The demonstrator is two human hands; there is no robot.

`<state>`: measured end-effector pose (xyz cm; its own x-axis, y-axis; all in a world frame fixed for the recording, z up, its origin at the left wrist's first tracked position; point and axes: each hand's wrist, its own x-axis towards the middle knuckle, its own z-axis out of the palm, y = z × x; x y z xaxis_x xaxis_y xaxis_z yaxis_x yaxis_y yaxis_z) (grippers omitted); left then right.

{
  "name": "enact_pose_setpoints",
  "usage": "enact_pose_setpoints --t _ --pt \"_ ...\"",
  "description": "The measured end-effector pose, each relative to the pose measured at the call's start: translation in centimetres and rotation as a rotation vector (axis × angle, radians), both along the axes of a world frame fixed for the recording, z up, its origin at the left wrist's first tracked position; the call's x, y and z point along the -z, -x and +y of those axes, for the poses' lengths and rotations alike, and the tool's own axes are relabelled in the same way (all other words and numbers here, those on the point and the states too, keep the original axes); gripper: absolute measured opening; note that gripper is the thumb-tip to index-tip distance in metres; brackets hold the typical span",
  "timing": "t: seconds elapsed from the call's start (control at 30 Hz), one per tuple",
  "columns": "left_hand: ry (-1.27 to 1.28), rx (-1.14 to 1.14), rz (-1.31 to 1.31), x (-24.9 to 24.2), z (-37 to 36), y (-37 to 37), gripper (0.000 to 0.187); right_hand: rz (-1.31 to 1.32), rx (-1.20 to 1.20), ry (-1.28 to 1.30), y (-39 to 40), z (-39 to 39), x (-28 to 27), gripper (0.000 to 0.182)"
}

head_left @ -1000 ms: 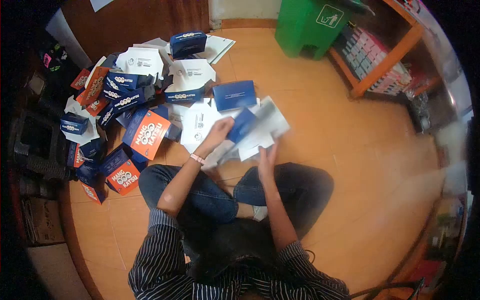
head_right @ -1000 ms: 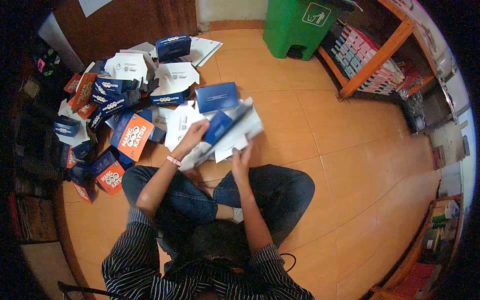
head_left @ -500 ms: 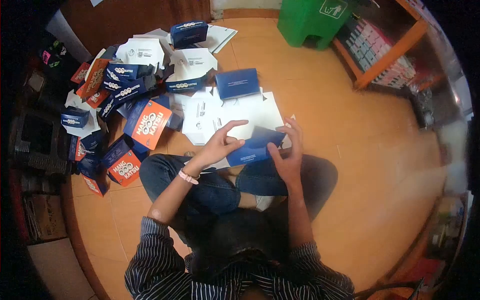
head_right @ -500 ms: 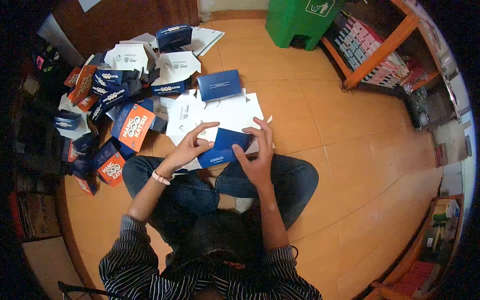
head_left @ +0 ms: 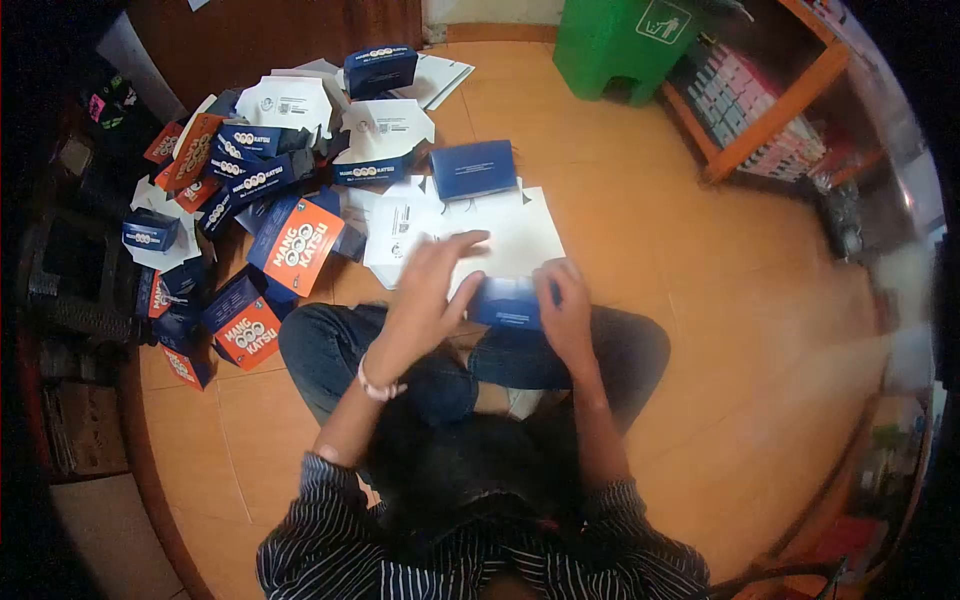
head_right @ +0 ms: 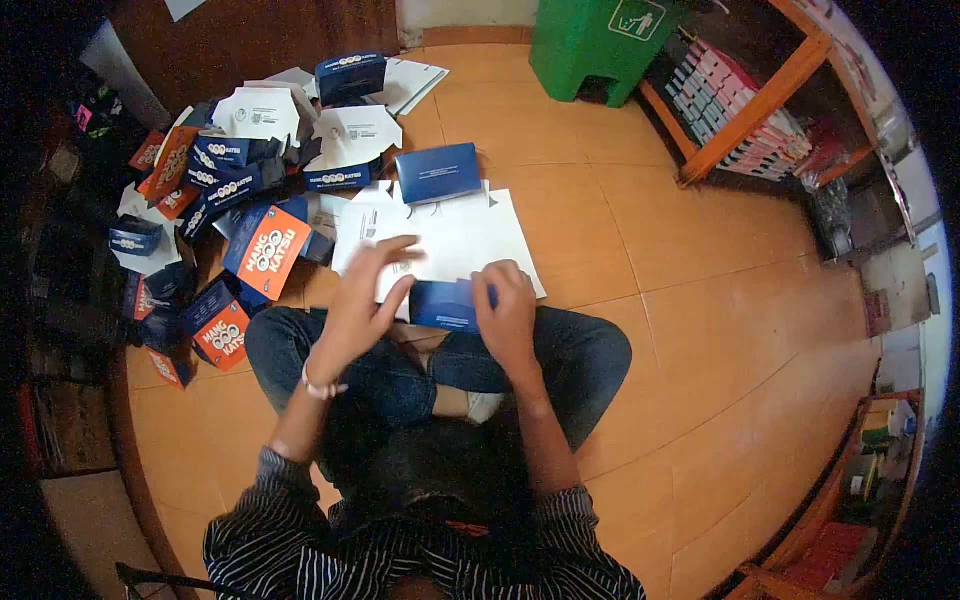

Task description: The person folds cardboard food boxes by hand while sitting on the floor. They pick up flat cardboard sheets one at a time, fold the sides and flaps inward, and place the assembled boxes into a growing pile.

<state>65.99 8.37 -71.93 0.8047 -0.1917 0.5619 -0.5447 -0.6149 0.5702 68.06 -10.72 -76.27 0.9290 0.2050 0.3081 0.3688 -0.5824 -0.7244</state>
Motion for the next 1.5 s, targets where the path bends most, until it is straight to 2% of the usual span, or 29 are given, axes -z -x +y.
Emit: enact_pose_setpoints --t 0.03,0.1,0.23,0.27,0.3,0.37,0.4,0.43,0.5,0.53,0.6,0.67,0.7,0.77,0.8,0.83,0.9,0.93,1.0,1.03,1.1,1.13,1.17,1.23,1.27,1.33,1.37,1.43,1.5 --pt "-0.064 -0.146 -0.171 -0.4 0.2 1.0 0.035 -0.036 0.092 -0.145 0.1 -0.1 -0.4 0.014" --pt "0.169 -0.277 -0.379 2.4 -0.4 3.0 0.031 -0.072 0.182 -0.289 0.7 -0.2 -1.1 0.016" --pt "0.351 -0.456 -0.339 4.4 -4.2 1.7 0.055 -0.227 0.255 -0.444 2.3 0.3 -3.4 0.018" --pt "0.145 -0.508 -0.335 3.5 -4.4 1.8 0.061 -0.244 0.229 -0.465 2.7 0.2 -3.6 0.018" --pt "0.154 -0.507 -0.342 3.5 -4.7 1.1 0.061 -0.266 0.204 -0.485 2.9 0.1 -3.7 0.019" --pt "0.529 -0.353 -0.334 2.7 -5.4 -0.4 0.065 -0.316 0.257 -0.459 3.0 -0.4 -3.1 0.019" --pt "0.907 -0.201 -0.239 2.2 -6.2 -0.5 0.06 -0.359 0.308 -0.44 2.9 -0.6 -2.9 0.02" --pt "0.912 -0.195 -0.243 1.7 -6.2 -0.4 0.06 -0.366 0.309 -0.437 2.9 -0.6 -3.1 0.02" --pt "0.47 -0.152 -0.421 1.1 -5.8 -0.2 0.05 -0.4 0.28 -0.441 2.8 -0.3 -3.4 0.022" --pt "0.293 -0.154 -0.382 -1.0 -5.8 0.6 0.038 -0.394 0.277 -0.439 3.0 -0.2 -3.8 0.022" --pt "0.138 0.009 -0.29 -2.1 -5.2 -0.1 0.042 -0.386 0.13 -0.621 3.2 0.3 -4.9 0.023" --pt "-0.019 0.28 -0.155 -1.4 -4.4 -0.7 0.048 -0.387 0.114 -0.591 2.9 0.2 -4.3 0.023" --pt "-0.02 0.275 -0.159 -0.8 -4.1 -0.7 0.048 -0.387 0.098 -0.555 2.8 0.0 -4.0 0.025" --pt "0.451 0.519 0.099 0.3 -3.5 -0.2 0.053 -0.331 0.183 -0.57 2.5 -0.5 -3.7 0.025" --pt "0.54 0.545 -0.092 1.4 -2.8 -0.1 0.064 -0.271 0.276 -0.587 2.4 -0.7 -3.5 0.026" --pt "0.875 0.327 -0.233 3.5 -3.6 -0.3 0.071 -0.276 0.271 -0.598 2.3 -0.9 -3.3 0.026" --pt "0.814 -0.063 -0.13 3.5 -1.4 -0.5 0.082 0.086 0.28 -1.315 2.3 -1.7 -2.8 0.026" --pt "0.811 -0.061 -0.138 4.1 -0.7 -0.8 0.082 0.134 0.251 -1.351 2.3 -2.3 -1.9 0.027" --pt "0.514 -0.228 0.108 5.9 0.1 -1.2 0.082 0.215 0.295 -1.455 1.9 -1.9 -1.5 0.027" --pt "0.516 -0.23 0.107 5.9 0.2 -1.3 0.082 0.3 0.344 -1.557 1.7 -1.8 -1.4 0.027" --pt "0.931 0.033 0.185 5.5 0.7 -1.9 0.077 0.339 0.355 -1.619 1.1 -2.1 -0.7 0.027" --pt "0.953 0.146 0.207 4.3 1.1 -1.7 0.076 0.378 0.37 -1.678 0.9 -2.3 -0.3 0.026" --pt "0.954 0.148 0.208 3.8 1.4 -1.4 0.076 0.377 0.372 -1.678 0.8 -2.3 0.5 0.026" --pt "0.811 0.179 0.311 3.2 1.9 -0.5 0.077 -0.242 0.783 -1.064 0.9 -2.6 1.9 0.024" --pt "0.667 0.157 0.357 3.1 2.0 0.6 0.075 -0.24 0.783 -1.062 1.4 -2.0 0.8 0.024" --pt "0.268 0.116 0.157 4.0 1.7 2.3 0.057 -0.503 0.528 -0.267 3.4 -0.9 -1.8 0.028" --pt "0.054 0.157 0.069 2.6 1.2 3.1 0.05 -0.264 0.321 -0.047 3.9 -0.7 -2.2 0.03" --pt "-0.076 0.259 0.077 1.7 0.7 3.8 0.045 0.037 -0.084 -0.049 3.2 0.3 -3.7 0.025" --pt "-0.197 0.348 0.076 1.3 0.5 4.1 0.04 0.085 -0.124 -0.147 3.2 0.3 -2.5 0.02"
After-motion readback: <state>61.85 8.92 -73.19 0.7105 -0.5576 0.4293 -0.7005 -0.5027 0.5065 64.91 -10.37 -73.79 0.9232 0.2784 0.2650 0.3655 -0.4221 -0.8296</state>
